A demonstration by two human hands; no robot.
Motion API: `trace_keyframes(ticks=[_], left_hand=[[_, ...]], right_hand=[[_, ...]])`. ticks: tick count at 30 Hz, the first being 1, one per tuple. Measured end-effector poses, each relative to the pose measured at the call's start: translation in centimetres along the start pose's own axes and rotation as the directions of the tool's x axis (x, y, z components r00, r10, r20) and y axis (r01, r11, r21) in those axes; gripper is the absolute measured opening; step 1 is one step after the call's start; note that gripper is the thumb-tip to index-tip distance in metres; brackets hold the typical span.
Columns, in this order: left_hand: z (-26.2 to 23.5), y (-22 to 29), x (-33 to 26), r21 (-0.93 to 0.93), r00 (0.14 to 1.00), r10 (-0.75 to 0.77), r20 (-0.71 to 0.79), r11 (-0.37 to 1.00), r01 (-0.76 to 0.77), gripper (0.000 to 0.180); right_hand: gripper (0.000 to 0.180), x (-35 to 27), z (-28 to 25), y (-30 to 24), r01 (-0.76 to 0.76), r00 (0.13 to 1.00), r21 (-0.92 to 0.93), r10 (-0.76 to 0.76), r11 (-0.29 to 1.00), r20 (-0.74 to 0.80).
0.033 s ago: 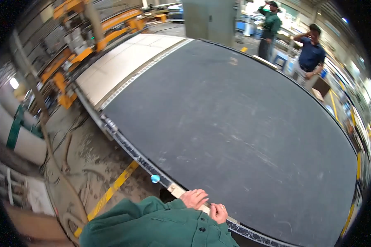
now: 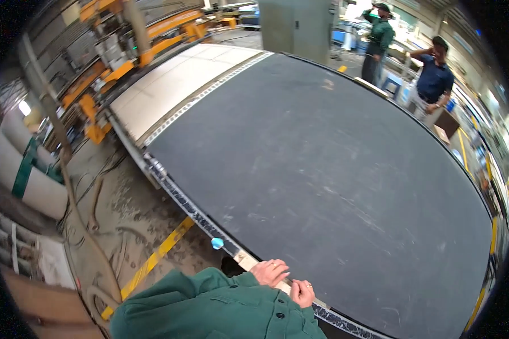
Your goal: Aligning and preparing wooden panels on a manufacturing production line.
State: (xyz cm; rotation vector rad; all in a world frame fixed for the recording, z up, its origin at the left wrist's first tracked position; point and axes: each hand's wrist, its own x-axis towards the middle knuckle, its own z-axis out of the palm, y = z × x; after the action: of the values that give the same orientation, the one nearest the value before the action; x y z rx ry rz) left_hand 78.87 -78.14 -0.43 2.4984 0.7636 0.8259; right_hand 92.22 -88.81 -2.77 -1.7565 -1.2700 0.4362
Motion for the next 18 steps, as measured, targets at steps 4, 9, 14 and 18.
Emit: trace_keyframes(ticks=[4,9,14,18], left_hand=[[-0.61,-0.38,-0.41,0.034,1.0,-0.012,-0.023,0.999,0.012,0.017],[-0.39,-0.57,-0.62,0.043,0.999,-0.015,-0.047,0.999,0.017,0.016],[-0.48,-0.5,-0.56,0.046,0.998,-0.012,-0.054,0.999,0.015,0.015],[-0.84,-0.42,-0.65,0.027,0.999,-0.025,-0.044,0.999,0.027,0.014]], right_hand=[[0.01,0.21,0.48,-0.21,-0.02,0.998,0.019,0.019,1.0,0.058],[0.012,0.26,0.65,0.2,0.017,0.997,0.01,-0.018,1.0,0.075],[0.013,0.28,0.69,0.25,0.033,0.997,0.01,-0.033,0.999,0.063],[0.014,0.27,0.64,-0.17,0.014,0.997,-0.013,-0.013,1.0,0.078]])
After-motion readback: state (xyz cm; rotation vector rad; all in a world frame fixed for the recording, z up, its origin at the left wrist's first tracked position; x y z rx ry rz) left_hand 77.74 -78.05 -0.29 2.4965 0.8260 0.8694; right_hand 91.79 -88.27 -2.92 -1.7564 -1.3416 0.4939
